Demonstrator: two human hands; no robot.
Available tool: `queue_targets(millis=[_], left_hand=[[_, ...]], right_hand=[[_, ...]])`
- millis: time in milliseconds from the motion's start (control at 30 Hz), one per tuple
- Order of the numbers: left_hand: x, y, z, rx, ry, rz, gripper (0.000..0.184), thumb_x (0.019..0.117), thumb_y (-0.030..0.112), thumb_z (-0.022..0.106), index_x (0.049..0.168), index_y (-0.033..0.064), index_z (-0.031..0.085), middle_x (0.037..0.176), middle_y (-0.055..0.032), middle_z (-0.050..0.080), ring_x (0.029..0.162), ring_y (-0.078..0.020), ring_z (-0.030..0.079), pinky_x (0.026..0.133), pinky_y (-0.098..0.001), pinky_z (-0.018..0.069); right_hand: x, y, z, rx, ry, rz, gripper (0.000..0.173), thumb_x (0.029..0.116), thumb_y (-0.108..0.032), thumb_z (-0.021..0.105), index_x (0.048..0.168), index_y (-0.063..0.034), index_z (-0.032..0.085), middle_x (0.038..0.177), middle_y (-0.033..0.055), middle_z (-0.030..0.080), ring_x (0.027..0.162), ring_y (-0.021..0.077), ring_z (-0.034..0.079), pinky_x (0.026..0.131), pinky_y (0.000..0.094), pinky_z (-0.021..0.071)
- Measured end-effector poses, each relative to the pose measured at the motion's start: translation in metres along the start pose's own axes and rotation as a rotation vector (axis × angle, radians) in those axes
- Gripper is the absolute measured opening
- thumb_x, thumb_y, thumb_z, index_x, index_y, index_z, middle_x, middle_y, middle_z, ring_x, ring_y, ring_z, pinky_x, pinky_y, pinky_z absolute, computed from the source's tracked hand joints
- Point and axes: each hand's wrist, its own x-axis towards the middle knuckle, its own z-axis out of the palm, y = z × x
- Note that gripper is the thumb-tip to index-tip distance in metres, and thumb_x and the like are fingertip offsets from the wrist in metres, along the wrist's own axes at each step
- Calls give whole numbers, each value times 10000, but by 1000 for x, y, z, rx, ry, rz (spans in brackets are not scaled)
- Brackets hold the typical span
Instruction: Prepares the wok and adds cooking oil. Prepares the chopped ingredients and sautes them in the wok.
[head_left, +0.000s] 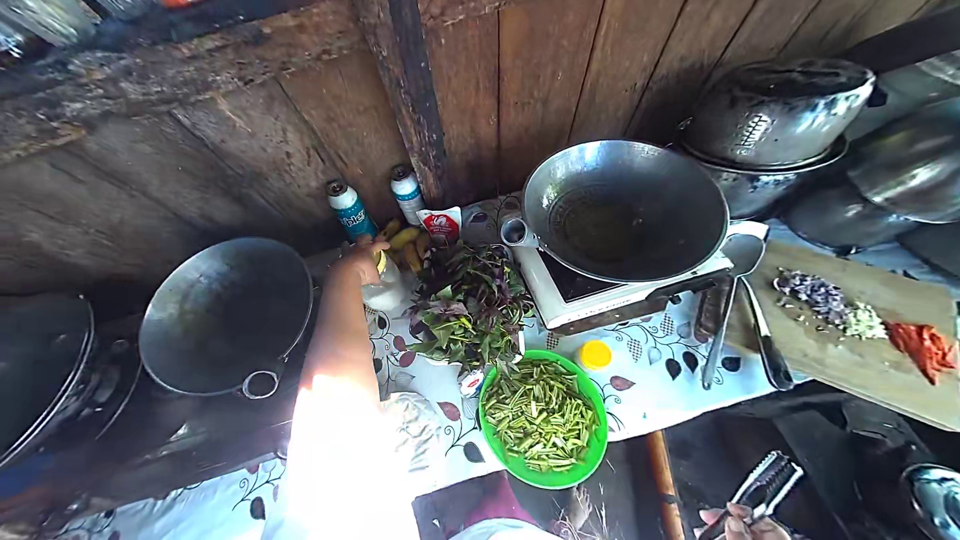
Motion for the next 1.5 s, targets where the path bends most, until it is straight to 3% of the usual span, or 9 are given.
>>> queue_targets(millis=[100,200,300,833,1000,1167,1300,1400,1500], left_hand=[[-5,3,8,51,-11,14,967,736,-130,794,1571,206,441,1708,-243,80,1513,-585,129,1164,-747,193],[-10,4,18,50,54,0,957,770,-128,769,1594,189,401,1705,-265,55,1496,-621,117,1128,-798,187],[-23,8,27,61,137,-1,937,796,36,848,1601,141,380,1690,-302,70,1474,-652,116,1073,-851,191],[-193,56,108,-327,270,636,596,959,314,527,1412,-71,568,1457,-281,556,1404,-544,436,1125,-729,288],[-223,78,139,-653,226,795,272,942,133,606,1081,-67,727,1249,-176,717,1331,-210,590,1166,-347,414],[-242,121,177,-868,153,820,140,909,159,683,884,24,706,1159,-59,749,1225,-56,627,1096,-273,476],[-261,182,196,-1128,-123,639,243,993,81,518,985,-19,739,1100,-6,773,975,-14,714,921,-235,580],[-271,261,218,-1698,-417,203,598,1118,441,200,1101,110,697,1022,-23,778,959,-134,738,879,-325,601],[-285,373,233,-2061,-181,-154,777,988,776,185,1222,106,502,1014,-103,727,925,-292,739,674,-464,604]], right_hand=[[7,7,3,-126,6,-68,326,1060,-38,377,1231,239,375,968,77,605,829,-54,630,783,154,549],[15,13,5,-374,-14,-101,420,1045,-41,462,1359,235,421,1036,327,655,858,256,684,823,397,572],[33,17,8,-486,-13,-19,449,1024,-57,543,1417,143,457,1014,324,687,884,439,710,826,597,573],[161,-9,77,-833,-354,337,521,1112,-337,439,1532,-30,413,1425,248,574,1261,404,617,1046,564,484],[176,-3,78,-896,-389,319,473,1115,-301,428,1516,-50,428,1445,237,555,1230,397,637,1010,549,510],[186,-6,66,-895,-431,264,559,1108,-353,442,1575,-62,348,1522,269,455,1210,422,635,992,550,520],[145,-28,38,-574,-317,-228,588,1068,-386,482,1493,20,484,1562,309,411,1352,464,518,1070,609,440],[105,-46,26,-147,-320,-806,563,1063,-428,380,1315,11,627,1440,297,549,1330,410,557,1076,555,452],[115,-37,21,-71,-402,-1209,570,1101,-475,257,1260,-133,684,1372,171,653,1331,332,581,1136,513,406]])
